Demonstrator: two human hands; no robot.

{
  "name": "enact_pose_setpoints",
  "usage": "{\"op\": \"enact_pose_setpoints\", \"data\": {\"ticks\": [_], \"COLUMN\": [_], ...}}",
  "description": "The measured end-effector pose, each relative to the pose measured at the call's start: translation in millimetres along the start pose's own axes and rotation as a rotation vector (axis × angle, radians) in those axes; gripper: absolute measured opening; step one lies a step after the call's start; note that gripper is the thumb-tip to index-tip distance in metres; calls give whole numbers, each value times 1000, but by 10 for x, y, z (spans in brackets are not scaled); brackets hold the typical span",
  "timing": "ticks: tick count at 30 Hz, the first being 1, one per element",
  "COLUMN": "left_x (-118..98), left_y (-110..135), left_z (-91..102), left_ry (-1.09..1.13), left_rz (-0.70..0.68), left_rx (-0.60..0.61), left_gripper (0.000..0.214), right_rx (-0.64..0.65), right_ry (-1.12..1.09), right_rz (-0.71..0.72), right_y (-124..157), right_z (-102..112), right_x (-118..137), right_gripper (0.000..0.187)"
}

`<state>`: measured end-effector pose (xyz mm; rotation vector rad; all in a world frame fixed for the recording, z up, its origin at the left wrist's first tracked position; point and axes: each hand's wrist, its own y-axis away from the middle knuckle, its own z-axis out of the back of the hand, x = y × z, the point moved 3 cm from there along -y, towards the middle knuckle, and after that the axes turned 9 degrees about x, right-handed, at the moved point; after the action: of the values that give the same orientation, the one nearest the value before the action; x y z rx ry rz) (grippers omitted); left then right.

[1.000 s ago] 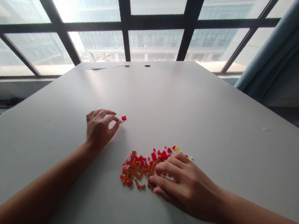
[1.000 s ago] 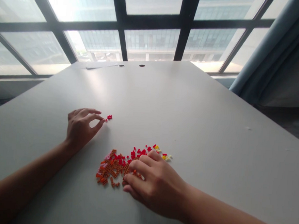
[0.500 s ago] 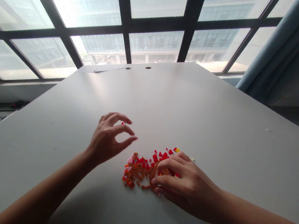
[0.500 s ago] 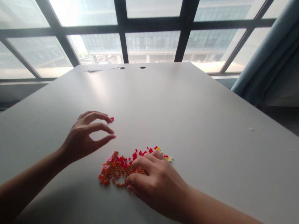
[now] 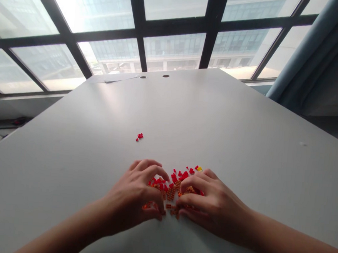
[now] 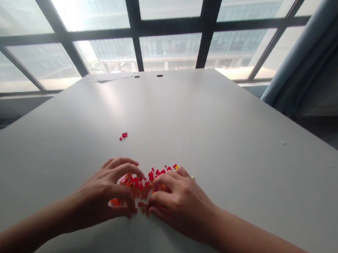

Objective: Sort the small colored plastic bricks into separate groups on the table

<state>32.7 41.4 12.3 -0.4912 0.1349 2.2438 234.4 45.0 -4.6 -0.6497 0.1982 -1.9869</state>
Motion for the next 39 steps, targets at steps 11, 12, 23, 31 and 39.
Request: {"op": "enact_pose_setpoints", "data": {"ticks": [11, 12, 23, 31, 39], "left_x": [-127, -149, -204, -183, 701], "left_y": [20, 20, 31, 44, -137], "left_z": [-75, -82, -94, -72, 386], "left_ry": [-40, -67, -196, -203, -365], "left_rz": [-18, -24, -40, -30, 334], "left_rx": [-166, -179, -211, -234, -351], "left_gripper": [11, 11, 5, 5, 4], "right_rx": [-6, -3, 5, -11, -37], "right_ry": [24, 24, 19, 19, 1], "right_rz": [7, 7, 14, 22, 20], "right_y": [3, 2, 12, 3, 29], "right_z": [4, 5, 10, 42, 18], "right_x": [-12, -10, -7, -6, -57], "right_gripper": [14, 14, 14, 14, 14]}}
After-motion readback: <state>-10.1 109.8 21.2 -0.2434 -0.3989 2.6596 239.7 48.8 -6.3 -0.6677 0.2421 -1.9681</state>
